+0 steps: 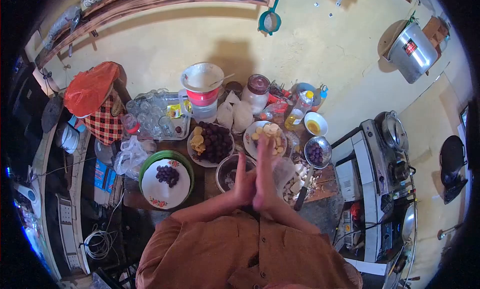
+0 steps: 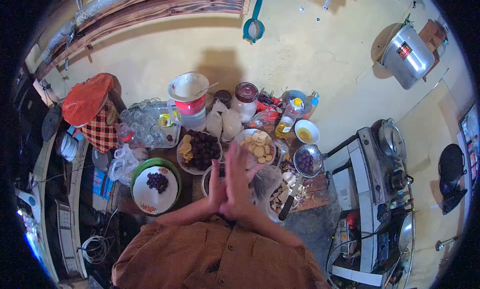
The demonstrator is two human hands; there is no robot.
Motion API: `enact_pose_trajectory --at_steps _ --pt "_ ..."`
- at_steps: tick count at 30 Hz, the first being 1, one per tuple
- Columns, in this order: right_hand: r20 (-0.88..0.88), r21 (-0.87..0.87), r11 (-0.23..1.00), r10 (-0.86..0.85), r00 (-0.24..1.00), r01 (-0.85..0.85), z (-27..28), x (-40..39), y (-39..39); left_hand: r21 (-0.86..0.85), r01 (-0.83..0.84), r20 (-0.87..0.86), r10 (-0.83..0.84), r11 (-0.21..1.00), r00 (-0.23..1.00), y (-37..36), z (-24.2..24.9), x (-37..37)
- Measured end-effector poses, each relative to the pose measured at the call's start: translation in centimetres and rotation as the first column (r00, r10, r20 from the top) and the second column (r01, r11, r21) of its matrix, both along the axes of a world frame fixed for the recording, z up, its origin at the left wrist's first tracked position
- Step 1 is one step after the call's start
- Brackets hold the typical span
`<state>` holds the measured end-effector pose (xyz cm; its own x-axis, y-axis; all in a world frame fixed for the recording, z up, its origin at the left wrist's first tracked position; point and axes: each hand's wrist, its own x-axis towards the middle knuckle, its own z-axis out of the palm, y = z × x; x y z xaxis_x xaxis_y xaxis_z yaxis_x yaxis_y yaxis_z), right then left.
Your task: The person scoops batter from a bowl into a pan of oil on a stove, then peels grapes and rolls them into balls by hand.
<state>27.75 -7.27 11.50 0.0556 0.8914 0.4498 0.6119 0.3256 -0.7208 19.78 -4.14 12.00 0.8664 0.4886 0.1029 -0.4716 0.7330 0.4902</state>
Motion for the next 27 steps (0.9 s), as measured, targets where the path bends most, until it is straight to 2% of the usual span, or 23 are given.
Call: enact_pose_trajectory --at_steps 1,2,3,4,5,6,7,9,10,11,12,13,14,15,16,17,18,19,20,21,23,25,27 --pt "-0.001 0.002 1.000 0.000 1.000 0.000 -0.4 0.0 -0.2 0.113 -0.134 -0.107 0.146 0.985 0.984 0.4 0.4 0.3" --pt "-0.006 0.113 0.994 -0.007 1.000 0.008 -1.0 0.2 -0.2 0.218 -0.156 -0.014 0.163 0.963 0.987 1.4 0.0 0.1" --pt "-0.010 0.223 0.975 -0.014 1.000 0.015 -1.5 0.5 -0.2 0.221 -0.155 -0.013 0.161 0.963 0.987 1.6 0.7 0.3" --pt "-0.013 0.327 0.945 -0.020 1.000 0.023 -1.4 0.7 -0.2 0.369 -0.267 0.068 0.260 0.890 0.963 1.3 1.8 0.5" --pt "-0.012 0.322 0.946 -0.025 1.000 0.028 -0.8 1.5 -0.1 0.493 -0.373 0.161 0.340 0.786 0.927 0.6 2.8 0.7" --pt "-0.224 0.364 0.923 -0.039 0.974 0.121 1.1 2.2 0.3 0.596 -0.362 0.163 0.333 0.716 0.929 -0.5 3.5 0.6" --pt "-0.423 0.389 0.895 -0.035 0.905 0.217 2.9 2.5 0.4 0.594 -0.365 0.167 0.333 0.718 0.928 -0.8 3.4 1.0" --pt "-0.435 0.398 0.879 -0.072 0.897 0.264 3.6 0.5 -0.9 0.755 -0.388 0.253 0.311 0.528 0.916 -1.0 3.1 1.8" --pt "-0.401 0.606 0.786 0.170 0.900 0.121 2.6 -0.5 -1.5 0.732 -0.443 0.290 0.352 0.517 0.890 -0.5 3.8 2.3" --pt "-0.311 0.781 0.625 0.392 0.866 -0.002 2.0 -1.1 -1.7 0.733 -0.441 0.289 0.349 0.518 0.891 -0.2 4.6 2.4" --pt "-0.311 0.782 0.623 0.388 0.868 0.002 2.2 -1.4 -1.5 0.651 -0.516 0.370 0.361 0.556 0.856 -0.2 5.9 2.3" --pt "-0.426 0.776 0.626 0.436 0.792 0.073 2.8 -1.6 -1.1 0.558 -0.582 0.446 0.378 0.591 0.811 -0.6 7.2 2.2" --pt "-0.530 0.761 0.634 0.481 0.699 0.140 3.7 -1.7 -0.7 0.152 -0.487 0.647 0.285 0.860 0.707 -3.1 8.5 3.2" --pt "-0.618 0.736 0.647 0.520 0.589 0.201 4.7 -1.9 -0.3 0.150 -0.487 0.649 0.286 0.860 0.705 -2.9 7.3 3.1" --pt "-0.692 0.701 0.666 0.551 0.466 0.255 5.9 -2.3 0.0 0.489 -0.577 0.592 0.237 0.654 0.770 -2.2 5.1 3.1" --pt "-0.692 0.700 0.669 0.550 0.466 0.249 8.4 -3.8 -0.1 0.753 -0.559 0.512 0.225 0.347 0.829 -1.8 4.0 3.1" --pt "-0.653 0.731 0.478 0.696 0.298 0.486 11.9 -6.0 -0.6 0.764 -0.487 0.393 0.294 0.424 0.872 -2.3 4.2 3.3" --pt "-0.536 0.645 0.281 0.829 0.159 0.711 13.7 -7.2 -0.8 0.765 -0.485 0.390 0.295 0.424 0.873 -2.0 5.6 3.0" --pt "-0.536 0.642 0.279 0.830 0.157 0.714 12.8 -6.7 -0.7 0.700 -0.566 0.443 0.357 0.435 0.823 -1.5 7.8 2.6" --pt "-0.601 0.722 0.361 0.749 0.278 0.590 11.2 -5.6 -0.4 0.631 -0.640 0.489 0.415 0.439 0.767 -1.1 9.0 2.3" --pt "-0.625 0.771 0.553 0.563 0.541 0.316 6.7 -2.3 0.3 0.640 -0.613 0.468 0.397 0.464 0.789 -1.2 9.0 2.1" --pt "-0.498 0.659 0.750 0.382 0.778 0.054 5.8 -0.3 0.6 0.643 -0.574 0.435 0.376 0.506 0.818 -1.4 9.0 2.0" --pt "-0.506 0.660 0.742 0.321 0.801 0.119 9.1 -2.0 -1.0 0.643 -0.539 0.403 0.357 0.544 0.842 -1.7 8.8 2.0"
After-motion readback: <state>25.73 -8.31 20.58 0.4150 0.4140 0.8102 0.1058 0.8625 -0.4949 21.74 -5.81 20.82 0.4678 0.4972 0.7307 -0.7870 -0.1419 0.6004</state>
